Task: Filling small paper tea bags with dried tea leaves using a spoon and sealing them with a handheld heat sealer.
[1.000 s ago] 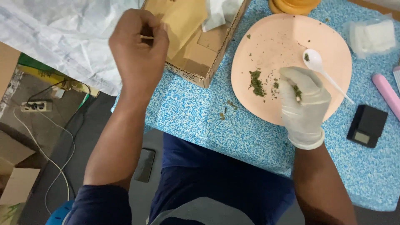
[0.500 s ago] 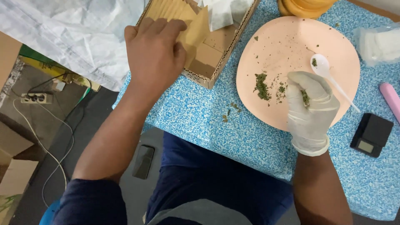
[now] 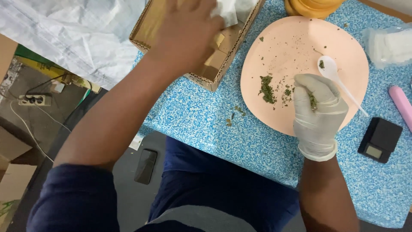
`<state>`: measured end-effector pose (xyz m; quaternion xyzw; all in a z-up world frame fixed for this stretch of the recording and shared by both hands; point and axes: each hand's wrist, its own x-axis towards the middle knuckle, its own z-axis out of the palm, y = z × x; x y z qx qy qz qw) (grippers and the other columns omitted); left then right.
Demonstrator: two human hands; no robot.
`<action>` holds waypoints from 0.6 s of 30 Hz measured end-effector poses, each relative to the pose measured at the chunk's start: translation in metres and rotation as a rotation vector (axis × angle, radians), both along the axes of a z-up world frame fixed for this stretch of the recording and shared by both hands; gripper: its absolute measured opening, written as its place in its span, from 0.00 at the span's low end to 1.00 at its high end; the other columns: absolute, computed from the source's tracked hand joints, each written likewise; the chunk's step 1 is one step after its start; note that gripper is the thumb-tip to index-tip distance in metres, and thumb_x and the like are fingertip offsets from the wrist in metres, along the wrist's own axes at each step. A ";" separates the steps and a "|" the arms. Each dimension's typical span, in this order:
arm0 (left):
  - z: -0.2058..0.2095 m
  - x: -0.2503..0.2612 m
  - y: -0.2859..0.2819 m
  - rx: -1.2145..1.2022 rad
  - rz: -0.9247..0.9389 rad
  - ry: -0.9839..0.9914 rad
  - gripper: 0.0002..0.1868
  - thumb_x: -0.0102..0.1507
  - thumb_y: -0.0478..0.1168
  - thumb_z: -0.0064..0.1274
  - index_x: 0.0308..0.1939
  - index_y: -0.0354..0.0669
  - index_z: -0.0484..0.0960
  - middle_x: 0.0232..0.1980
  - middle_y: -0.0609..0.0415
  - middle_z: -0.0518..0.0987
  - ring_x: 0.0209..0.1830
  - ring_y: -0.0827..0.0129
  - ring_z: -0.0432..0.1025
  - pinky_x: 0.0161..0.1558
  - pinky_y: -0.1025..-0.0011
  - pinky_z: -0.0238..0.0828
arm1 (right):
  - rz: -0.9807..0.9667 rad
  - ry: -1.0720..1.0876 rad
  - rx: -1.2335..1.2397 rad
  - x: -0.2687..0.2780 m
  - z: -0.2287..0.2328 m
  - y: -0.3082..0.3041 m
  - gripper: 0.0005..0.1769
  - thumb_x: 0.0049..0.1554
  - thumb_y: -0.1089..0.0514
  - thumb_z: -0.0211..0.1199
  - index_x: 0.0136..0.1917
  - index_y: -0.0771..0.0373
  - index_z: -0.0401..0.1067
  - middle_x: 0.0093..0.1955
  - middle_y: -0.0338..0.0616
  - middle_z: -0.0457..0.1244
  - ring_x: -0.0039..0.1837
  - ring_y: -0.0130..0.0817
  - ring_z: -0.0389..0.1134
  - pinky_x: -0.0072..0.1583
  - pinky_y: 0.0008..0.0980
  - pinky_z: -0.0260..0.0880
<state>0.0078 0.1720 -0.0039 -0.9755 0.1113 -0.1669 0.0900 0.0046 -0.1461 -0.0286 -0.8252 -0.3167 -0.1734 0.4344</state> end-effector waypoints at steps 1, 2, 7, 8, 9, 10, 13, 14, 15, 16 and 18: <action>-0.001 0.007 -0.003 0.027 -0.061 0.061 0.30 0.53 0.52 0.66 0.58 0.51 0.83 0.56 0.52 0.77 0.61 0.51 0.67 0.55 0.43 0.58 | -0.008 0.015 0.004 0.000 0.000 0.000 0.10 0.63 0.77 0.57 0.55 0.76 0.76 0.53 0.60 0.67 0.58 0.51 0.67 0.60 0.42 0.69; -0.005 0.012 -0.004 0.028 -0.064 0.060 0.30 0.53 0.52 0.66 0.58 0.51 0.83 0.56 0.52 0.77 0.61 0.51 0.67 0.55 0.43 0.58 | -0.011 0.014 0.005 0.001 -0.001 0.000 0.10 0.63 0.77 0.57 0.55 0.76 0.76 0.53 0.60 0.67 0.58 0.51 0.67 0.60 0.42 0.69; -0.022 0.024 -0.003 0.221 -0.052 0.249 0.30 0.51 0.52 0.63 0.60 0.63 0.82 0.56 0.56 0.77 0.63 0.52 0.66 0.65 0.44 0.44 | 0.014 0.008 0.056 0.004 -0.002 -0.003 0.08 0.65 0.77 0.57 0.55 0.76 0.75 0.53 0.61 0.66 0.55 0.51 0.68 0.58 0.41 0.69; -0.021 0.024 -0.003 0.223 -0.055 0.248 0.30 0.51 0.52 0.63 0.60 0.63 0.82 0.56 0.56 0.77 0.63 0.52 0.66 0.65 0.44 0.44 | 0.011 0.007 0.057 0.004 -0.002 -0.004 0.08 0.65 0.77 0.57 0.55 0.76 0.75 0.53 0.61 0.66 0.55 0.51 0.68 0.58 0.41 0.69; -0.020 0.024 -0.002 0.216 -0.041 0.268 0.30 0.52 0.54 0.62 0.60 0.65 0.81 0.57 0.56 0.77 0.62 0.52 0.65 0.65 0.45 0.45 | 0.021 0.014 0.064 0.005 -0.001 -0.005 0.08 0.65 0.77 0.57 0.55 0.76 0.75 0.53 0.61 0.66 0.56 0.51 0.68 0.58 0.41 0.69; -0.020 0.024 -0.002 0.208 -0.028 0.288 0.30 0.53 0.56 0.62 0.61 0.66 0.81 0.59 0.55 0.77 0.62 0.52 0.65 0.64 0.46 0.45 | 0.030 0.022 0.071 0.005 -0.001 -0.006 0.08 0.65 0.77 0.58 0.56 0.76 0.75 0.54 0.61 0.66 0.56 0.51 0.68 0.59 0.41 0.69; -0.016 0.021 -0.003 0.250 0.015 0.339 0.39 0.48 0.60 0.64 0.64 0.63 0.79 0.62 0.52 0.75 0.68 0.47 0.61 0.68 0.38 0.39 | 0.054 -0.027 0.061 0.005 -0.002 -0.005 0.07 0.65 0.77 0.58 0.56 0.77 0.74 0.54 0.63 0.65 0.54 0.52 0.68 0.56 0.41 0.69; -0.017 0.019 -0.001 0.249 0.020 0.344 0.39 0.48 0.60 0.64 0.64 0.63 0.79 0.62 0.52 0.75 0.68 0.47 0.61 0.68 0.38 0.39 | 0.060 -0.023 0.061 0.005 -0.002 -0.005 0.07 0.65 0.77 0.58 0.56 0.77 0.74 0.54 0.63 0.65 0.54 0.52 0.68 0.56 0.41 0.69; -0.019 0.018 0.002 0.294 0.020 0.273 0.27 0.56 0.54 0.59 0.60 0.64 0.81 0.58 0.55 0.76 0.64 0.53 0.65 0.62 0.43 0.49 | 0.052 -0.012 0.058 0.004 -0.002 -0.005 0.07 0.65 0.78 0.58 0.56 0.77 0.74 0.54 0.63 0.66 0.54 0.52 0.68 0.56 0.41 0.69; -0.020 0.019 0.004 0.340 0.014 0.196 0.16 0.64 0.48 0.54 0.56 0.64 0.83 0.55 0.58 0.77 0.59 0.59 0.69 0.56 0.48 0.59 | 0.037 -0.005 0.055 0.004 -0.002 -0.005 0.07 0.65 0.78 0.58 0.55 0.78 0.75 0.54 0.63 0.66 0.54 0.51 0.68 0.56 0.40 0.68; -0.021 0.022 0.008 0.337 0.049 0.241 0.16 0.69 0.52 0.45 0.57 0.65 0.83 0.60 0.57 0.76 0.63 0.56 0.64 0.59 0.46 0.54 | 0.038 -0.013 0.051 0.004 -0.001 -0.005 0.07 0.65 0.78 0.58 0.55 0.78 0.75 0.53 0.63 0.66 0.55 0.51 0.68 0.56 0.40 0.69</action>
